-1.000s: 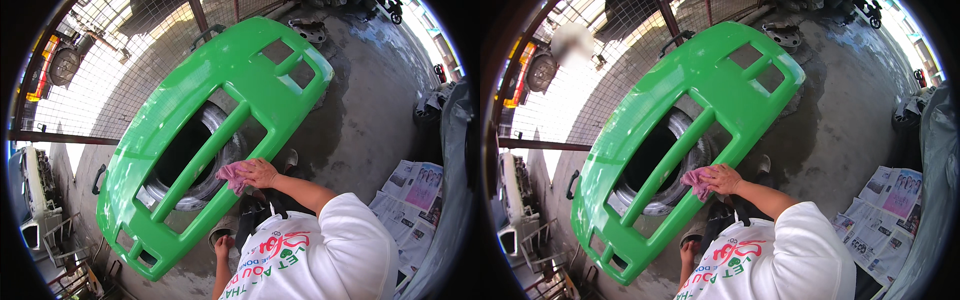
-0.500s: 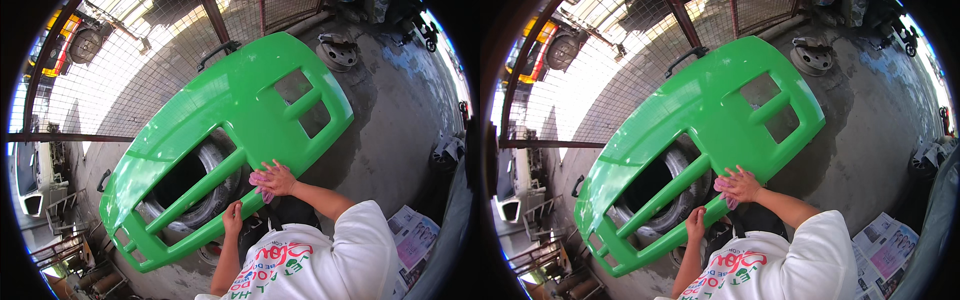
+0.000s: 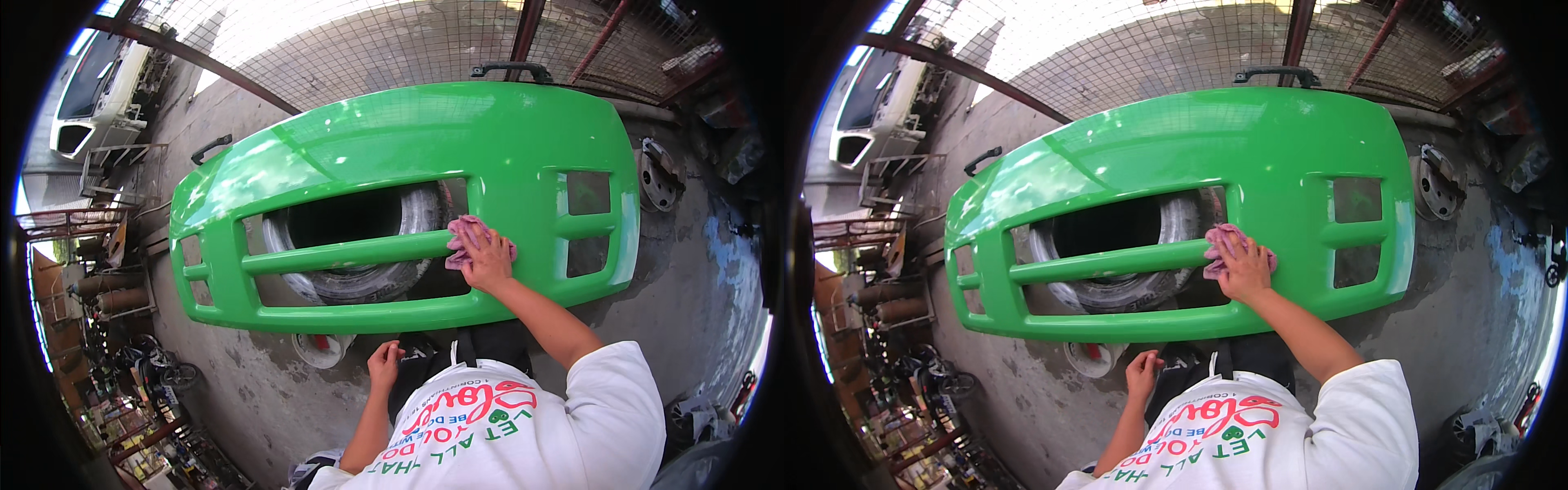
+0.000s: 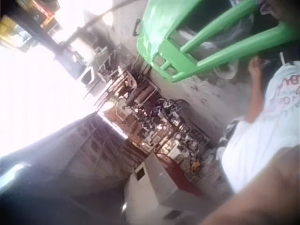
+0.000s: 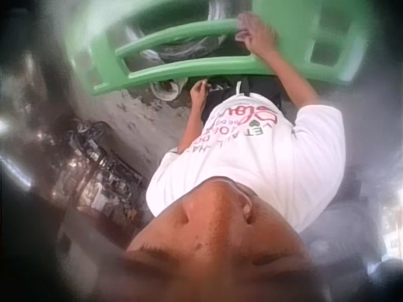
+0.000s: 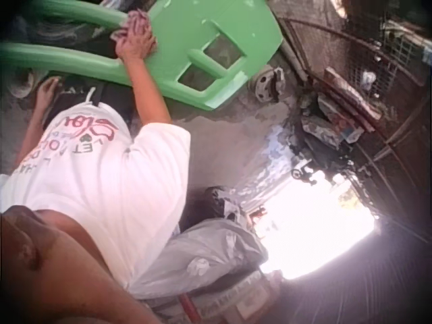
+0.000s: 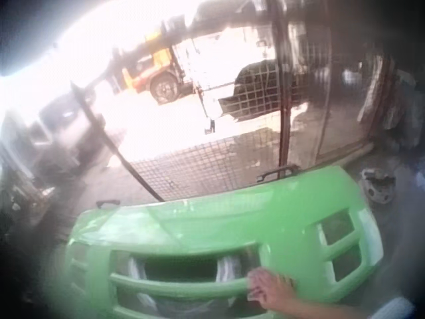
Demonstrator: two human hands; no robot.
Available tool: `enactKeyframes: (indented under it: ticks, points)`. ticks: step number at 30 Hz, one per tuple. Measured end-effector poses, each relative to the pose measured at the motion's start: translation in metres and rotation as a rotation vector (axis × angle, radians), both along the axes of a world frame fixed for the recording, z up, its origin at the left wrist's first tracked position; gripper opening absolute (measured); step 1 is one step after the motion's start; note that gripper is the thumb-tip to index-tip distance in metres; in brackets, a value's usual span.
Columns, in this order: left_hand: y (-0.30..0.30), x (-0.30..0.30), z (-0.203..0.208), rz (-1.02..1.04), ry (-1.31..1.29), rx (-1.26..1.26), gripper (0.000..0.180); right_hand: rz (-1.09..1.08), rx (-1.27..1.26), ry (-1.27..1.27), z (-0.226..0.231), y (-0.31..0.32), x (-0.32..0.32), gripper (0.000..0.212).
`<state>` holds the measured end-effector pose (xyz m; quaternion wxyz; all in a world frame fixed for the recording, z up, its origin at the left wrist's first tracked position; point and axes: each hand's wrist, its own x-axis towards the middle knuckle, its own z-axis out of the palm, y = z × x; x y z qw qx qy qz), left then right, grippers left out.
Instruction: The person scrubs a green car bumper with a red sponge and water, then wipes it dry with a pink cloth. The bumper is propped on a tire in a workshop area.
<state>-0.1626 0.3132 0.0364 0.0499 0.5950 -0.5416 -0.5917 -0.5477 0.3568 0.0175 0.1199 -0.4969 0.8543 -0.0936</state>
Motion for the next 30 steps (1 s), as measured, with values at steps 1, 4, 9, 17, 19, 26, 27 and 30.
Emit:
enactKeyframes:
  ticks: [1, 4, 9, 17, 19, 26, 27, 30]
  points:
    - [-0.002, 0.005, -0.001, 0.003, 0.008, 0.025, 0.025, 0.022, 0.056, -0.026, 0.02, -0.009, 0.009, 0.076]
    - [-0.026, 0.031, -0.003, -0.15, -0.002, 0.02, 0.024, 0.005, 0.017, -0.163, 0.017, -0.024, 0.008, 0.084]
    - [-0.074, 0.1, -0.012, -0.213, -0.042, 0.106, 0.025, 0.127, -0.233, -0.147, 0.001, -0.133, 0.125, 0.085]
    - [-0.117, 0.243, -0.019, 0.222, 0.0, 0.194, 0.023, 0.336, -0.112, -0.011, 0.003, -0.425, 0.4, 0.08]
    - [-0.129, 0.255, -0.037, 0.228, 0.036, 0.224, 0.023, 0.341, -0.206, 0.134, -0.027, -0.478, 0.409, 0.076]
    - [-0.105, 0.33, -0.031, 0.647, 0.087, 0.247, 0.025, 0.468, -0.415, -0.164, 0.078, -0.582, 0.449, 0.061]
    - [-0.108, 0.331, -0.032, 0.652, 0.1, 0.244, 0.026, 0.474, -0.547, -0.11, 0.075, -0.591, 0.443, 0.06]
    - [-0.142, 0.321, -0.05, 0.538, 0.151, 0.255, 0.028, 0.596, -0.43, 0.046, -0.008, -0.622, 0.379, 0.058]
